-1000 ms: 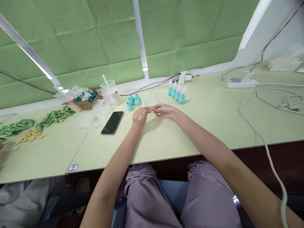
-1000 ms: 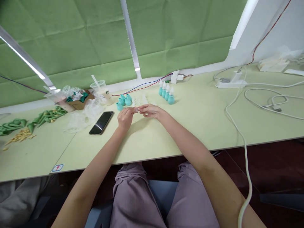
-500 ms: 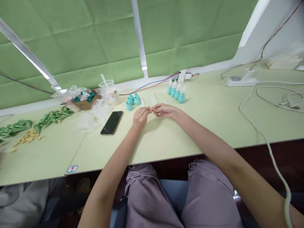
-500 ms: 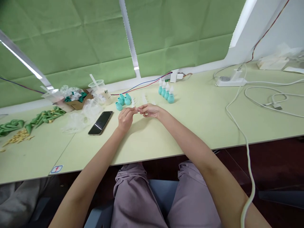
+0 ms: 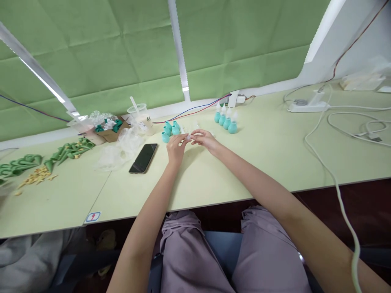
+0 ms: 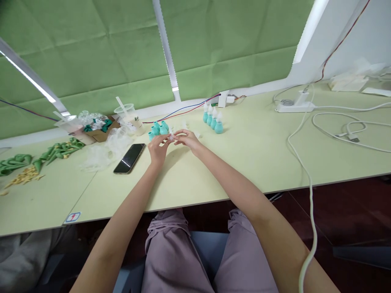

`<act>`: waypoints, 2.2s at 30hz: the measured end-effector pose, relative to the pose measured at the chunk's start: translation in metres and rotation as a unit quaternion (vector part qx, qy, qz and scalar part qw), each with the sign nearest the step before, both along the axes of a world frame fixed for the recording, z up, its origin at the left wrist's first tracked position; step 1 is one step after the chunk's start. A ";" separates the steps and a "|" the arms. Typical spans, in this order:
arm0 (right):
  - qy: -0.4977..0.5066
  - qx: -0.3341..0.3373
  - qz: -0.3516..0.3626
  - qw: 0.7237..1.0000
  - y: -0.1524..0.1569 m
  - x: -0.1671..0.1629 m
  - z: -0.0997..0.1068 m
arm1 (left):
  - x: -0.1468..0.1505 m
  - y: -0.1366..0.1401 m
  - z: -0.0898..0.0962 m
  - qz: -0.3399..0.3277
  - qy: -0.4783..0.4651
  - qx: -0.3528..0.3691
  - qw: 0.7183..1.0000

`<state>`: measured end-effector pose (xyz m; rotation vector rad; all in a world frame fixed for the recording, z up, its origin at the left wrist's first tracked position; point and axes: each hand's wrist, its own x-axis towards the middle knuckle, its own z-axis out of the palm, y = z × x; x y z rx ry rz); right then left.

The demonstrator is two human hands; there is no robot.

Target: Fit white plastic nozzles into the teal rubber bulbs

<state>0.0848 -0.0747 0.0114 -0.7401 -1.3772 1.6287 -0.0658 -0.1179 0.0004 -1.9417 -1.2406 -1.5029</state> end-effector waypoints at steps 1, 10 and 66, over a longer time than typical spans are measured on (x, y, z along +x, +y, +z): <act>-0.004 0.019 -0.006 1.000 0.000 -0.001 -0.001 | 0.000 0.000 0.000 -0.003 -0.011 -0.012 1.000; -0.032 0.041 -0.017 0.999 -0.001 0.003 0.001 | 0.000 -0.001 -0.001 0.005 0.012 -0.011 1.000; -0.180 0.112 -0.210 0.954 0.028 0.047 0.016 | -0.010 0.004 -0.002 0.023 0.009 -0.087 0.996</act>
